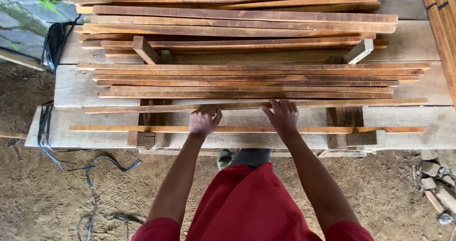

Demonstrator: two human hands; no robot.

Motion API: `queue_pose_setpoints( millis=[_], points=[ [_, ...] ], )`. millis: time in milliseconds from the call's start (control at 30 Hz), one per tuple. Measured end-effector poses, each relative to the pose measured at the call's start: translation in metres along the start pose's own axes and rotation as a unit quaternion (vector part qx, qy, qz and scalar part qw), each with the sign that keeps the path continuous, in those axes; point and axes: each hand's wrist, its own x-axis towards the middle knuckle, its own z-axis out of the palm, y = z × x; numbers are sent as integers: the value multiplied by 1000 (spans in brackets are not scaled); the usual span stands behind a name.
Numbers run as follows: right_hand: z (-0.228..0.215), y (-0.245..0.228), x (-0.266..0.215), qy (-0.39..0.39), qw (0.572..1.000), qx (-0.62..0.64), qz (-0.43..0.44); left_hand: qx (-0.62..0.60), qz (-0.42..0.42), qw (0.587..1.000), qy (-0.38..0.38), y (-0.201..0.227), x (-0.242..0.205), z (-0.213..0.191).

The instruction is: The person repeatedly picks up thin wooden planks from a pile and places them into a wooden jig on a workbench. The person aligns each plank within the jig and continues stacking them one by one throughout the clip.

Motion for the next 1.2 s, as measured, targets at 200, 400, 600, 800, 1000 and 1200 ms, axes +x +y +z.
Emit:
queue_pose_setpoints(
  millis=[200, 400, 600, 800, 1000, 1200],
  points=[
    [-6, -2, 2, 17, 1000, 0, 4, -90, 30, 995, 27, -16, 1, 26],
    [-32, -14, 8, -1, 998, 64, 29, -104, 27, 994, -35, -11, 7, 7],
    [-49, -15, 0, -49, 992, 119, 13, -105, 37, 994, -12, -4, 10, -7],
    [-96, -25, 15, -442, 885, 146, -11, -27, 53, 995, 77, -29, -24, 58],
    [-63, -10, 26, -556, 825, 97, -10, -71, 76, 992, 71, -1, -71, -3],
    [-58, -7, 18, -459, 879, 115, 55, -80, 102, 991, 19, -13, -83, 9]
  ],
)
